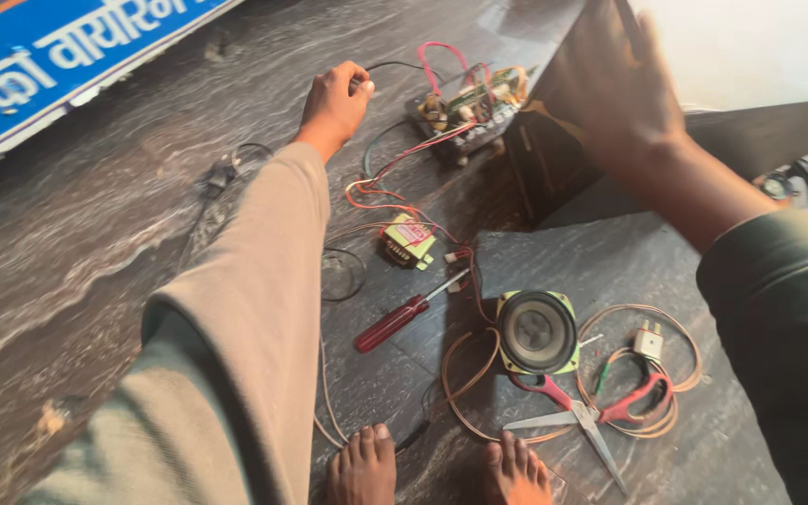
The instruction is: The person sits on the floor and works on a black rectangular electronics enclosure. They connect wires to a circuit board, test a speaker, and use a screwdriver to tighten screws on the enclosure. The person repeatedly repositions the enclosure and adjusts components during the process.
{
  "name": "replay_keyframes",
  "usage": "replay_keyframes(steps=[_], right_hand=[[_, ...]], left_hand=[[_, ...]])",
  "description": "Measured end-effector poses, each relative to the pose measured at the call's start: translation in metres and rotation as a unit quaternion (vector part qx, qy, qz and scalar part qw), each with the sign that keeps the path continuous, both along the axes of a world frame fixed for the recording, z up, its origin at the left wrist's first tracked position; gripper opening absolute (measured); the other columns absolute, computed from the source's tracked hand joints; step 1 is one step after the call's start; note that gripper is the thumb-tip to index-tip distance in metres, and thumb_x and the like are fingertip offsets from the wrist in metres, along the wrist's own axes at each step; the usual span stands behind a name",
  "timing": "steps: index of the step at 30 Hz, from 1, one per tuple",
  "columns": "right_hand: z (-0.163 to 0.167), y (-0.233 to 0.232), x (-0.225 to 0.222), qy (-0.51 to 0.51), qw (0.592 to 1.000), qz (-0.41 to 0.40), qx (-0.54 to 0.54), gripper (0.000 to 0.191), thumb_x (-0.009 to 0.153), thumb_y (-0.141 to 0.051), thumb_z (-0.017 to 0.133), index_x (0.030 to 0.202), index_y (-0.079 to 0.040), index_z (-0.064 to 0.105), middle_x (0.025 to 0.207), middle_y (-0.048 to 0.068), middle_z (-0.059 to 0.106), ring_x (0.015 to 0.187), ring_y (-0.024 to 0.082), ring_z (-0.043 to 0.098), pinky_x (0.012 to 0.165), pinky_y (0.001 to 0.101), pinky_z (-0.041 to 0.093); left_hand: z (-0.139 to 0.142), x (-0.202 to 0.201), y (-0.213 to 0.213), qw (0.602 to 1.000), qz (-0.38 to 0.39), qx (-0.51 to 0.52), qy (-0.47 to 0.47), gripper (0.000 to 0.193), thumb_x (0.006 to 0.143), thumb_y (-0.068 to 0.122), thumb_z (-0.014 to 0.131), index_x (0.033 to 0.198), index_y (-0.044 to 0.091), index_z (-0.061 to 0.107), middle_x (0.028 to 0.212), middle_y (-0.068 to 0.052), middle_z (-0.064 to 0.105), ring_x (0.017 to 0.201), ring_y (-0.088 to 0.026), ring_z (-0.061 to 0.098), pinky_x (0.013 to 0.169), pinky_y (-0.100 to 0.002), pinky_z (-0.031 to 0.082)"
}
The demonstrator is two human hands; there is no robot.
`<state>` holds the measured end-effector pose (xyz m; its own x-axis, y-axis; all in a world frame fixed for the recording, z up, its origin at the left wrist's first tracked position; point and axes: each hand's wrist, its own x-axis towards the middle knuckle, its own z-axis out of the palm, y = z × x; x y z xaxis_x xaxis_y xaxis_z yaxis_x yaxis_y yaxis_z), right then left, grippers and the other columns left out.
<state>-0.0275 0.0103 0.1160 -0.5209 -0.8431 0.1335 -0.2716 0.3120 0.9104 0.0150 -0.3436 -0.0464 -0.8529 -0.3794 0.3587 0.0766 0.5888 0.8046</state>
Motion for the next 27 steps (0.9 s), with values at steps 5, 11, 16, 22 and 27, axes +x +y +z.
replay_keyframes(steps=[5, 11, 16, 22, 27], right_hand=[[-0.051, -0.037, 0.011, -0.235, 0.971, -0.016, -0.047, 0.066, 0.086, -0.028, 0.062, 0.149, -0.013, 0.050, 0.149, 0.019, 0.050, 0.149, 0.034, 0.032, 0.113, 0.0531, 0.027], [-0.065, -0.076, 0.011, -0.339, 0.931, 0.050, -0.123, 0.059, 0.086, -0.033, 0.068, 0.137, -0.007, 0.056, 0.134, 0.017, 0.059, 0.136, 0.034, 0.048, 0.105, 0.0534, 0.041], [-0.074, -0.067, 0.018, -0.321, 0.929, 0.149, -0.109, 0.057, 0.085, -0.033, 0.069, 0.135, -0.008, 0.057, 0.132, 0.014, 0.061, 0.132, 0.028, 0.054, 0.100, 0.0473, 0.046], [-0.076, -0.048, 0.009, -0.349, 0.930, 0.039, -0.106, 0.061, 0.085, -0.033, 0.069, 0.140, -0.010, 0.055, 0.129, 0.010, 0.061, 0.125, 0.025, 0.055, 0.097, 0.0499, 0.045], [-0.083, -0.044, 0.007, -0.367, 0.924, 0.055, -0.097, 0.067, 0.084, -0.031, 0.069, 0.145, -0.009, 0.052, 0.137, 0.012, 0.059, 0.127, 0.027, 0.055, 0.092, 0.0447, 0.050]], left_hand=[[0.009, 0.020, -0.018, 1.000, 0.006, -0.001, -0.020, 0.021, 0.095, 0.024, 0.067, 0.102, 0.005, 0.074, 0.089, -0.011, 0.078, 0.083, -0.024, 0.076, 0.076, -0.038, 0.057], [0.013, 0.038, -0.022, 0.998, -0.032, -0.052, 0.006, 0.021, 0.095, 0.023, 0.067, 0.101, 0.004, 0.075, 0.088, -0.013, 0.077, 0.083, -0.027, 0.075, 0.075, -0.040, 0.056], [0.006, 0.032, -0.029, 0.996, -0.026, -0.081, -0.022, 0.021, 0.095, 0.023, 0.068, 0.102, 0.003, 0.074, 0.092, -0.017, 0.076, 0.086, -0.031, 0.075, 0.076, -0.042, 0.056], [-0.022, 0.025, -0.020, 0.995, -0.064, -0.077, -0.026, 0.021, 0.091, 0.022, 0.071, 0.102, 0.005, 0.076, 0.095, -0.017, 0.077, 0.088, -0.030, 0.076, 0.078, -0.040, 0.057], [-0.032, 0.020, -0.010, 0.988, -0.142, -0.047, -0.048, 0.026, 0.086, 0.026, 0.076, 0.102, 0.005, 0.078, 0.094, -0.013, 0.079, 0.087, -0.022, 0.077, 0.079, -0.035, 0.058]])
